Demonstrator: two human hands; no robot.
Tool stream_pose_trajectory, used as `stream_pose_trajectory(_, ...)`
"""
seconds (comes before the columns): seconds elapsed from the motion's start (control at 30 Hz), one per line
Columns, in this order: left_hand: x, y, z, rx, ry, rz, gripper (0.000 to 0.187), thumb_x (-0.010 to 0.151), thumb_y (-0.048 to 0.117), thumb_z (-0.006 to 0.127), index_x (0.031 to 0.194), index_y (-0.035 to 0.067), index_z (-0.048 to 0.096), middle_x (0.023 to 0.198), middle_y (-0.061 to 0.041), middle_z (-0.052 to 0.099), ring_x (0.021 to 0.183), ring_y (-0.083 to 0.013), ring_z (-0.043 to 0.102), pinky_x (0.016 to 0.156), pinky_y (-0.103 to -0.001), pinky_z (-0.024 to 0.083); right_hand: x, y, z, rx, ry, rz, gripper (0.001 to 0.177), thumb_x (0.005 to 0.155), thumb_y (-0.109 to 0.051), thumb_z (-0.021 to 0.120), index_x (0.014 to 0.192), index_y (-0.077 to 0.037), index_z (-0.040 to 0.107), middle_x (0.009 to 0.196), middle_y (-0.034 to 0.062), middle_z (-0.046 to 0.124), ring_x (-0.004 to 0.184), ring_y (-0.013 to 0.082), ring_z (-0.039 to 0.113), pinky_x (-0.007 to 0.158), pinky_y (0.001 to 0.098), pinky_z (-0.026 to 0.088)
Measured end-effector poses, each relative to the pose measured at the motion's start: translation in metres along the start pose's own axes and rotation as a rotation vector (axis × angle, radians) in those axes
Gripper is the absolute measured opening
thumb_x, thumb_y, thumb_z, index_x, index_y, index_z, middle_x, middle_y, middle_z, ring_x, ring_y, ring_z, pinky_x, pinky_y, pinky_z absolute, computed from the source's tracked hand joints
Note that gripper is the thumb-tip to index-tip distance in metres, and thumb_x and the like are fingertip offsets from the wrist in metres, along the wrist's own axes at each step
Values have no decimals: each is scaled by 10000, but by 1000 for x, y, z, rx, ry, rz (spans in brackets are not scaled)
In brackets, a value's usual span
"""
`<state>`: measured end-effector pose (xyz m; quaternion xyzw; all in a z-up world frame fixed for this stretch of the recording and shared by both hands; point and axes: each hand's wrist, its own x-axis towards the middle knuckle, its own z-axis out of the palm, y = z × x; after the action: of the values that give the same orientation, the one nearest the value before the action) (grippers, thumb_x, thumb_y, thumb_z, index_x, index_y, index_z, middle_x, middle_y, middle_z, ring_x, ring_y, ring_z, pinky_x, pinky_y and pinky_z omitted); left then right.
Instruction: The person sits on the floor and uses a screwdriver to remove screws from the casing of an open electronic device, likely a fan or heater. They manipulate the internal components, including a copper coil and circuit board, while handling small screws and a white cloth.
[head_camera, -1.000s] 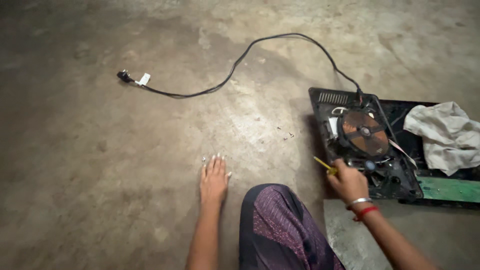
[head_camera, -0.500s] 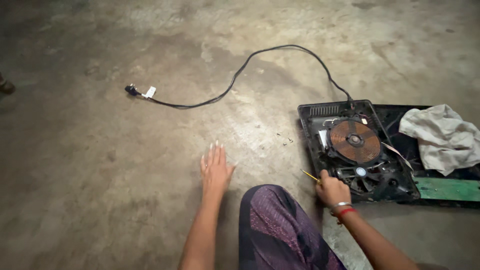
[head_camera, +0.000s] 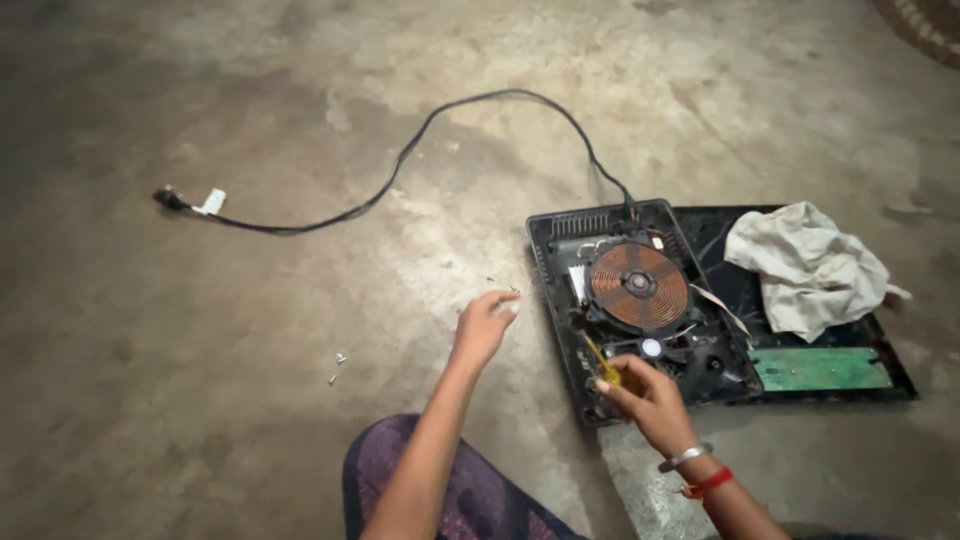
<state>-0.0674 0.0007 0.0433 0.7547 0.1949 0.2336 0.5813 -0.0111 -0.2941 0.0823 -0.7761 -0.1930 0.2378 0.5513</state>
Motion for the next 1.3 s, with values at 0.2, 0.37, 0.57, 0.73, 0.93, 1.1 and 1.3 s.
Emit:
stream_pose_trajectory(0.2, 1, -16, -55, -806, 468, -356, 221, 895, 54, 653, 1098, 109, 719, 1054, -40, 746, 930, -128, 677, 762, -272, 480, 21, -71, 51, -191, 140, -304, 260, 874, -149, 762, 1091, -12, 720, 812, 59, 706, 701, 99, 625, 610, 272, 502)
stream_pose_trajectory(0.37, 28, -61, -69, -914, 783, -510, 208, 942, 104, 611, 1134, 97, 690, 1048, -27, 738, 912, -136, 644, 767, -301, 455, 72, -18, 151, -284, 248, -129, 282, 947, -240, 660, 1145, -43, 698, 705, 149, 710, 578, 181, 698, 558, 339, 521)
stream_pose_trajectory(0.57, 28, -80, -68, -756, 917, -571, 239, 916, 132, 598, 1132, 121, 700, 1016, 10, 724, 928, -117, 640, 795, -295, 460, 104, 43, 180, -161, -52, 353, 300, 950, -350, 666, 920, -59, 734, 607, 103, 676, 426, 156, 579, 405, 315, 428)
stream_pose_trajectory(0.73, 31, -73, -45, -670, 544, -683, 276, 855, 148, 659, 1116, 138, 747, 933, -18, 683, 816, -135, 585, 711, -309, 424, 98, 21, 164, 52, -76, 234, 216, 932, -276, 699, 886, -66, 689, 594, -5, 610, 452, 71, 515, 406, 244, 382)
stream_pose_trajectory(0.93, 17, -40, -32, -577, -115, -642, 261, 920, 251, 737, 1032, 17, 762, 961, -65, 755, 855, -136, 648, 740, -272, 439, 98, -7, 154, 233, -139, 286, 171, 937, -256, 679, 904, -89, 687, 623, -1, 598, 439, 77, 455, 404, 236, 303)
stream_pose_trajectory(1.1, 19, -44, -27, -471, 73, -465, 161, 856, 46, 742, 997, -12, 791, 994, -30, 777, 1007, -152, 696, 918, -293, 481, 88, -18, 147, 278, -217, 317, 195, 946, -248, 687, 899, -59, 671, 614, -21, 553, 434, 59, 382, 395, 240, 248)
stream_pose_trajectory(1.3, 28, -31, -35, 286, 469, -487, 265, 938, 274, 678, 973, 34, 785, 915, -160, 733, 863, -336, 674, 782, -442, 517, 64, -22, 104, 211, -166, 392, 228, 940, -258, 705, 928, -31, 689, 635, -17, 524, 449, 71, 393, 396, 248, 277)
